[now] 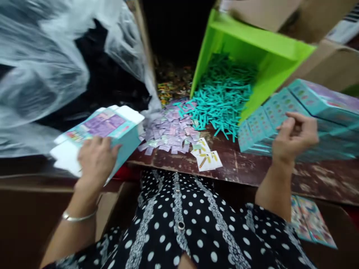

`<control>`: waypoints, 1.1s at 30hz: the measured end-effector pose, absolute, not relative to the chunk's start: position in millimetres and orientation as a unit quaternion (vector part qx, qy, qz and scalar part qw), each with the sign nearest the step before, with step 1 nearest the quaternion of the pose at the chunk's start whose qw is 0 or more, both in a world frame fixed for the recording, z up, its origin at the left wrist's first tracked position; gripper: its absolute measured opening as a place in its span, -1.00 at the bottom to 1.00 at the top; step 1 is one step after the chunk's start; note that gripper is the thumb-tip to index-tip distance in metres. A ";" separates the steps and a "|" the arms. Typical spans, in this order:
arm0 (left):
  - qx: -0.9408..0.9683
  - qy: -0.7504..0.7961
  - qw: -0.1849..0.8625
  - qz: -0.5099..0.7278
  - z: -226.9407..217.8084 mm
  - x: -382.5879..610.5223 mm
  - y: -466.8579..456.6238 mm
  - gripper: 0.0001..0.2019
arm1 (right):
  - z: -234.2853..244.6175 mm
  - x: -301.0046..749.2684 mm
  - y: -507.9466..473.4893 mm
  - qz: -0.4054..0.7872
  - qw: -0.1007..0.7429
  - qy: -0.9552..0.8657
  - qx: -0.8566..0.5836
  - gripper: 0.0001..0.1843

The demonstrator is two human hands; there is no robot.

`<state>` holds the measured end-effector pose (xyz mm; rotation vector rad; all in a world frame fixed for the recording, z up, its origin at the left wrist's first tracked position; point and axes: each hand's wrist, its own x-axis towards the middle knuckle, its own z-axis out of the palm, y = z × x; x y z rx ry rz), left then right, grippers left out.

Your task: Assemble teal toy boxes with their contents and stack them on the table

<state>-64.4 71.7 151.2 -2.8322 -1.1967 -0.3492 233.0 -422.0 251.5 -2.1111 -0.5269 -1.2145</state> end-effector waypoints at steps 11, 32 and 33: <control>-0.934 -0.308 -0.050 -0.173 146.8 -56.0 84.1 -0.60 | 200.2 205.3 -308.0 -0.294 0.312 -0.422 -0.799 -0.72; -0.723 -0.200 -0.558 -0.355 182.3 -20.3 8.3 -0.29 | 191.8 139.6 -179.2 -0.150 0.470 -0.654 -0.573 0.05; -0.724 -0.195 -0.580 -0.319 168.7 -17.0 -7.6 -0.30 | 190.3 134.9 -176.5 -0.149 0.477 -0.645 -0.579 0.04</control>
